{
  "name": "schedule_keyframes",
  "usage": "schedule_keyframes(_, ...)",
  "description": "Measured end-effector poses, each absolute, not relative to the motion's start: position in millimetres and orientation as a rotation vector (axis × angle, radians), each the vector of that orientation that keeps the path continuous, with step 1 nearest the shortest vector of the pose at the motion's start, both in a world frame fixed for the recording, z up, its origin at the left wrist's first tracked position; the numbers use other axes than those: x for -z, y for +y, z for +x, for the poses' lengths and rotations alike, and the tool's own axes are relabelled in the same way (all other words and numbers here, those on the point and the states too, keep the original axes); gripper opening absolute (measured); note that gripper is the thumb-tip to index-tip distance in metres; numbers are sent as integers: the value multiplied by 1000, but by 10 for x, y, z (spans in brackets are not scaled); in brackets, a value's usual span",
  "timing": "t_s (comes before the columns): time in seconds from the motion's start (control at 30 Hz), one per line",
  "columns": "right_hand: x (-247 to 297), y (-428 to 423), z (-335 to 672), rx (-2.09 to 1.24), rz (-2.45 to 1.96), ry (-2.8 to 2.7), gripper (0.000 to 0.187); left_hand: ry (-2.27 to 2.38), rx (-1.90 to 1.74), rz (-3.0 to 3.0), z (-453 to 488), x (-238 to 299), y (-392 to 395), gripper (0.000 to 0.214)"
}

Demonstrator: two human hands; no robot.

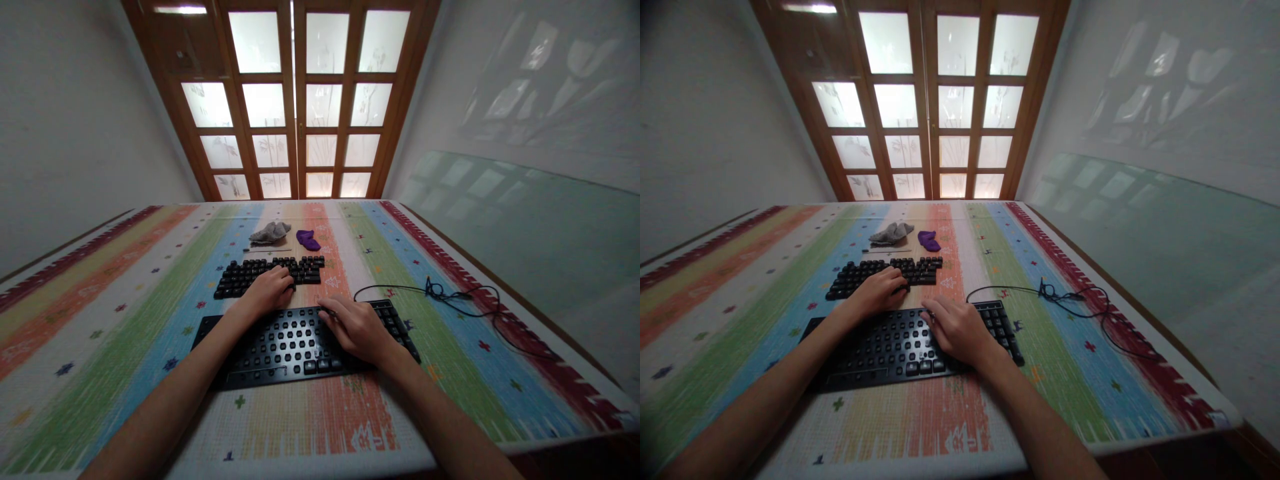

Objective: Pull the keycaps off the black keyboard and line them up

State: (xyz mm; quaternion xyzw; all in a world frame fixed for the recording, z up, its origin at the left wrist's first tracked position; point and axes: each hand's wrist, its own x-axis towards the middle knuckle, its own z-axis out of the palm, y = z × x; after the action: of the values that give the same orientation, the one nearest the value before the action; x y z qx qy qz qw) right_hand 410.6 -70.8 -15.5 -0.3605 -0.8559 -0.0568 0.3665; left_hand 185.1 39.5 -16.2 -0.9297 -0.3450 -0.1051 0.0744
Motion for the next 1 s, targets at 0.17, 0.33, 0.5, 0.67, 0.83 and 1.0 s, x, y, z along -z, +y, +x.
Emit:
schedule_keyframes(0.17,157,-707,4108,152,-924,-2196,19,-1025,312,-2783,1837,166,402,10)
schedule_keyframes(0.33,137,-704,4107,153,-911,-2178,19,-1041,305,-2794,1833,154,393,10)
schedule_keyframes(0.5,125,-708,4114,115,-911,-2153,19,-1043,319,-2815,1841,158,393,10)
schedule_keyframes(0.67,115,-718,4116,93,-923,-2145,20,-1049,308,-2816,1856,162,402,10)
schedule_keyframes(0.83,101,-728,4112,95,-908,-2138,20,-1041,310,-2810,1862,155,403,7)
schedule_keyframes(1.0,92,-728,4105,108,-902,-2134,20,-1044,298,-2809,1868,157,412,7)
